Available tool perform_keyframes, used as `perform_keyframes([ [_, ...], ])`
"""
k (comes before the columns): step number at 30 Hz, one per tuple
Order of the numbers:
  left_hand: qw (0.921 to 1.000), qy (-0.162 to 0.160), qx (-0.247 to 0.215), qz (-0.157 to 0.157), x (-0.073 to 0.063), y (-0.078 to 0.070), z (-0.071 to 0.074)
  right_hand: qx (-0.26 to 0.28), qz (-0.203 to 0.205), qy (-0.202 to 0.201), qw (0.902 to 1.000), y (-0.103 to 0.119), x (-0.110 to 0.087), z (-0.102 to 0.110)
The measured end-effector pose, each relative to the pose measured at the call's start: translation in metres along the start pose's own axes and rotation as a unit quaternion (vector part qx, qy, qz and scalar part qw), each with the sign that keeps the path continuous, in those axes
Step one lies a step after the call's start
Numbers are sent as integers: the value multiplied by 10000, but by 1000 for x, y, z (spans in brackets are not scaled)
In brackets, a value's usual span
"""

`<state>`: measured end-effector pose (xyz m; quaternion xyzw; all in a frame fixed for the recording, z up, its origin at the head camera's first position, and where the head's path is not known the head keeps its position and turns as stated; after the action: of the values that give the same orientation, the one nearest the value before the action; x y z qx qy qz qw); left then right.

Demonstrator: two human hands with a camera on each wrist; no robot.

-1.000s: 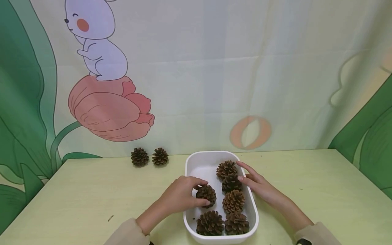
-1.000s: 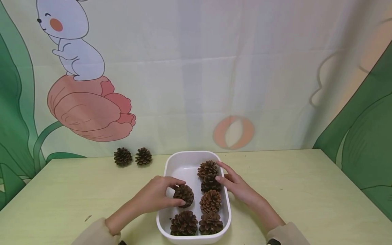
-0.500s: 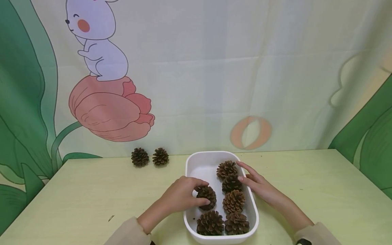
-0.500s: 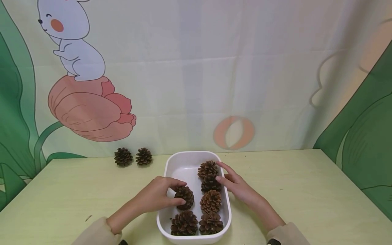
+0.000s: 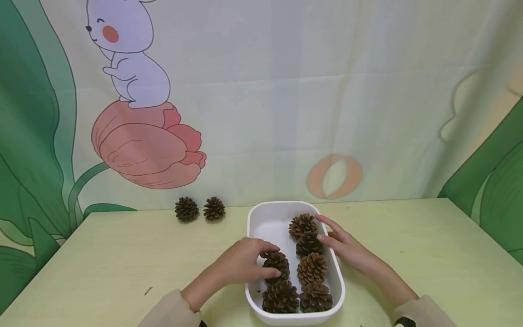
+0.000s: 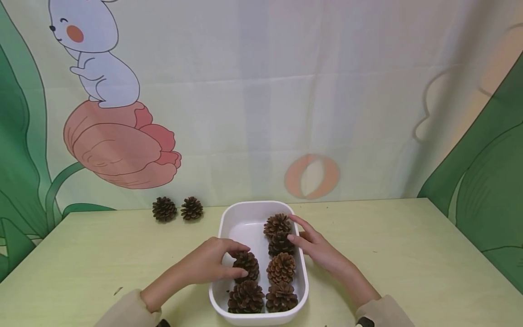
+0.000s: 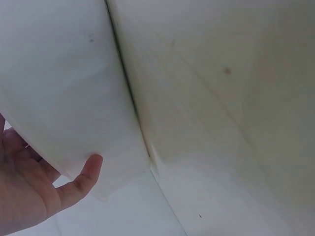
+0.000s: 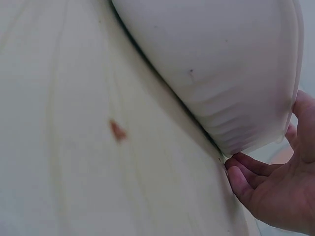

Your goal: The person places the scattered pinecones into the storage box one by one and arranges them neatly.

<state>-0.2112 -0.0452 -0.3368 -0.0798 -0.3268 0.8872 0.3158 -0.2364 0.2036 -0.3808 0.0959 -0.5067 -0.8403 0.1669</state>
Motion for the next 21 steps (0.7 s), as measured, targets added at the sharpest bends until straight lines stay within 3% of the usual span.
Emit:
perform_keyframes([
  [8, 9999, 23, 153, 6, 1, 0, -2, -217, -77, -6, 9997, 3, -1, 4],
  [21, 9999, -109, -18, 18, 1, -2, -3, -210, -72, 448, 9987, 9, -4, 10],
])
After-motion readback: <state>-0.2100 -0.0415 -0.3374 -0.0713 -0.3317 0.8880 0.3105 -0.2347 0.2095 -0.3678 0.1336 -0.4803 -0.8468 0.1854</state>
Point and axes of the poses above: each hand's wrist, its own x-axis towards the middle knuckle, its own z-axis out of the back of the hand, y = z × x, the point moved 2 cm from there along x, towards the middle knuckle, and after that the axes turned 10 degrees about -x, right-handed, at the moved point
